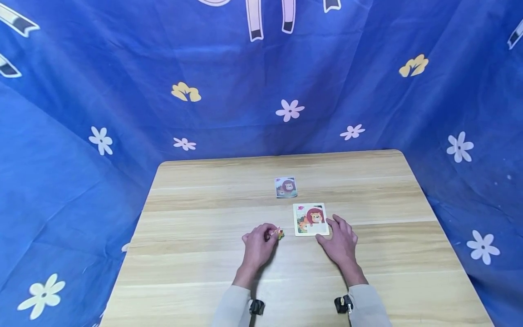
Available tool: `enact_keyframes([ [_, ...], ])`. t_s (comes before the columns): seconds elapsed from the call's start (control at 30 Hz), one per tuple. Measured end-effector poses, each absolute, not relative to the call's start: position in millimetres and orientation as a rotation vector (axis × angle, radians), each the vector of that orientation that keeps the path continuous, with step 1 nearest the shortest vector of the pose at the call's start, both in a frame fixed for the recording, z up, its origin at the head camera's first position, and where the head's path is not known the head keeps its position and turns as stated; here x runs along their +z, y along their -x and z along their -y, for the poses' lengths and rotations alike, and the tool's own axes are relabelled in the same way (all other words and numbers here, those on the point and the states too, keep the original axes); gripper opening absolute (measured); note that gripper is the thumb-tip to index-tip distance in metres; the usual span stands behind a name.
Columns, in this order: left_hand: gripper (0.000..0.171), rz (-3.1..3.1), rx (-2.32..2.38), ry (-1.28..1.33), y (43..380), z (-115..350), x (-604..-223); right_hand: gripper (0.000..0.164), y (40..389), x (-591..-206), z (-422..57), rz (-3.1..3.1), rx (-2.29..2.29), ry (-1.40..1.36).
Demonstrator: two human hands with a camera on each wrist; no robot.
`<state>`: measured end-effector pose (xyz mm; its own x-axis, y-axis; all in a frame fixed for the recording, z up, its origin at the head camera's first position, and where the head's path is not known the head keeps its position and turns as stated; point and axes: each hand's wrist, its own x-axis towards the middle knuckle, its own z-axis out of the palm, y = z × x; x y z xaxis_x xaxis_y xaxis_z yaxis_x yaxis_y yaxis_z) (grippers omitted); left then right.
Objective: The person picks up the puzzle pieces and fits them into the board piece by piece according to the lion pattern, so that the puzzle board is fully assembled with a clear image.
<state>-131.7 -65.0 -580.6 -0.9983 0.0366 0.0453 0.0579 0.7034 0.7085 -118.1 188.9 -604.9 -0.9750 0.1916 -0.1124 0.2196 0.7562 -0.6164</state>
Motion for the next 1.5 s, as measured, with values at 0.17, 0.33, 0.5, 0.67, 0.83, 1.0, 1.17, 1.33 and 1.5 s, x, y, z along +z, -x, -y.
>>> enact_keyframes([
  [0.17, 0.016, 2.857, -1.236, 0.093, 134.8, 58.3, -579.3, 0.069, 119.9, -604.4, -189.1, -2.896, -1.03, -0.34],
  [0.33, 0.018, 2.862, -1.279, 0.097, 137.0, 50.5, -577.8, 0.069, 120.8, -603.7, -188.4, -2.891, -1.032, -0.344],
  [0.5, 0.017, 2.859, -1.307, 0.112, 138.3, 41.8, -579.0, 0.069, 121.5, -604.1, -188.3, -2.891, -1.024, -0.35],
  [0.67, 0.016, 2.866, -1.336, 0.141, 138.6, 31.0, -581.5, 0.07, 121.4, -603.7, -189.3, -2.903, -1.015, -0.353],
  [0.83, 0.021, 2.899, -1.319, 0.185, 139.7, 20.4, -584.5, 0.07, 119.6, -604.1, -190.2, -2.899, -1.018, -0.351],
  [1.0, 0.024, 2.91, -1.295, 0.224, 141.9, 13.9, -585.8, 0.07, 118.7, -604.8, -190.8, -2.895, -1.011, -0.339],
  [1.17, 0.028, 2.919, -1.277, 0.223, 143.6, 11.8, -585.3, 0.07, 118.9, -605.2, -190.9, -2.896, -1.012, -0.332],
  [1.33, 0.032, 2.926, -1.299, 0.233, 145.5, 10.7, -585.7, 0.07, 119.3, -606.4, -191.3, -2.898, -1.008, -0.327],
  [1.5, 0.034, 2.937, -1.322, 0.269, 148.2, 8.4, -587.2, 0.07, 120.0, -607.4, -191.7, -2.907, -1.004, -0.32],
])
